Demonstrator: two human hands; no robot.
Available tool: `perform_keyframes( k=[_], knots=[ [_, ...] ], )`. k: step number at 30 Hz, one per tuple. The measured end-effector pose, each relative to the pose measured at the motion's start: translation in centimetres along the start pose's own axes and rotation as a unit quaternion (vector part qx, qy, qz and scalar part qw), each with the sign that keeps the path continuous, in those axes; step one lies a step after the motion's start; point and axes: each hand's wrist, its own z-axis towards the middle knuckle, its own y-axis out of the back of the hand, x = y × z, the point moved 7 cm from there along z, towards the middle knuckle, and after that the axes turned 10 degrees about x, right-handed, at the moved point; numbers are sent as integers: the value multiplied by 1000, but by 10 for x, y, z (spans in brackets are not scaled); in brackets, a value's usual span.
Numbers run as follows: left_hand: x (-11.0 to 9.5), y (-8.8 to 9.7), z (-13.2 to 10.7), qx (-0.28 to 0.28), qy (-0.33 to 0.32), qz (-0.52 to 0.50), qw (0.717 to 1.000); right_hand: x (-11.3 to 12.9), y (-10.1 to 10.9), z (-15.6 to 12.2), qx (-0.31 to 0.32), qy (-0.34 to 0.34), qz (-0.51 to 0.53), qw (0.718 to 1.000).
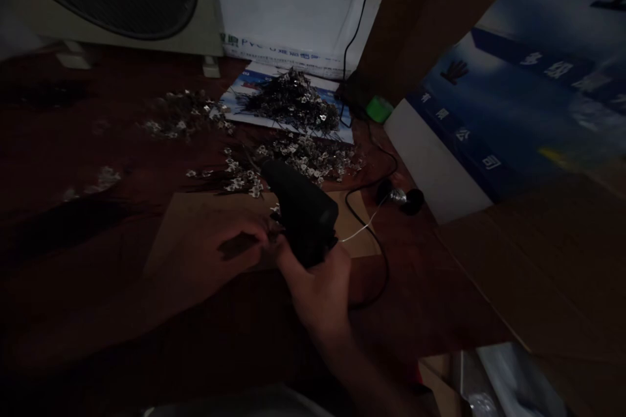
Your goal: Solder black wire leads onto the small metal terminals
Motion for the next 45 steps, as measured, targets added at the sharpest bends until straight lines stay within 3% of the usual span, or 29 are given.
perform_keyframes(
  k=[12, 16, 20, 24, 27, 32, 40, 45],
  knots=[
    [-9, 6, 0, -30, -26, -28, 999, 1, -1, -2, 7, 7, -5, 1000],
    [-3, 4, 2, -23, 6, -86, 996, 1, -2, -1, 9, 20, 8, 1000],
    [7, 0, 1, -16, 48, -134, 990, -4, -1, -2, -1, -9, 4, 1000],
    [12, 1, -2, -36, 85, -136, 986, -10, 0, -1, 1, -46, 6, 999],
    [13, -1, -2, -21, 110, -111, 987, -12, 0, -1, 9, -60, 28, 998],
    [10, 1, -2, -37, 78, -76, 993, -11, -1, 0, 18, -61, 32, 997],
    [-1, -2, -4, -23, -42, 24, 999, -7, 0, -3, 16, -47, 14, 999],
    [2, -1, -3, 8, -27, -18, 999, -4, 0, -2, 25, -27, -12, 999]
  ],
)
